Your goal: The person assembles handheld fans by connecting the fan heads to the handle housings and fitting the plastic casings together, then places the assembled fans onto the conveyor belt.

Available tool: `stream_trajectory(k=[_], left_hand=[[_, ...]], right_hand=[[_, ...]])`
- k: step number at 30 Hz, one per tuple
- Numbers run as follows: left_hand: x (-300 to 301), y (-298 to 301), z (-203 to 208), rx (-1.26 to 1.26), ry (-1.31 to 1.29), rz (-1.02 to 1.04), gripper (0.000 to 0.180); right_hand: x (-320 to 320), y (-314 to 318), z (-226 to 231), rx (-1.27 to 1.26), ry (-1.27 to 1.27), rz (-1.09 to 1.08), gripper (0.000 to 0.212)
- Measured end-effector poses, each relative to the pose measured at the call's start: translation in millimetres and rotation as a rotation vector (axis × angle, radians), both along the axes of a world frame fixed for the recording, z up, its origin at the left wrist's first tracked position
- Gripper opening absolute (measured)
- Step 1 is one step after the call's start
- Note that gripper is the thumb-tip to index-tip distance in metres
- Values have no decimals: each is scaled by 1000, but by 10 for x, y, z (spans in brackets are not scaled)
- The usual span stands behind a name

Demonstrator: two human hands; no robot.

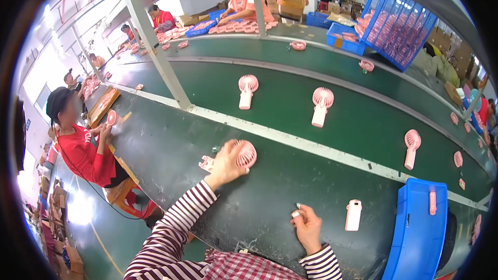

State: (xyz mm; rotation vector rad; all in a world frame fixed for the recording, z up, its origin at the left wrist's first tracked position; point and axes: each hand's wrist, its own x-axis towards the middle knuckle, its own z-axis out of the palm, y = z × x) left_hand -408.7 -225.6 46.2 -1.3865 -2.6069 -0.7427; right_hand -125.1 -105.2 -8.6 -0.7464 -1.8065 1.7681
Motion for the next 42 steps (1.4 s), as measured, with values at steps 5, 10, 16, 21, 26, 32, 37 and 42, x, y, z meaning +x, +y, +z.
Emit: stream_trajectory(k=[5,10,16,21,26,32,37,42], left_hand=[[570,-23,-21,70,-383,-342,83],[1085,59,35,26,-656,-652,78],[1148,88,-29,175,-824,-766,71],[743,5,-106,250,-374,-468,55],[446,174,-299,30,-95,-329,48],[480,387,-71,-123,-238,-474,35],[436,446,39,-170,-1148,-450,26],[446,404,-96,128,-2054,-318,21]], right_hand=[[-69,-79,320,484,-176,14,65],[-101,-87,225,1064,55,53,74],[35,-31,275,905,31,-17,58],[152,-148,311,472,-40,-123,57],[-15,-118,433,177,128,-192,73],[-265,186,772,40,304,-410,66],[-517,358,1020,-61,383,-442,49],[-608,485,1203,-105,408,-394,46]])
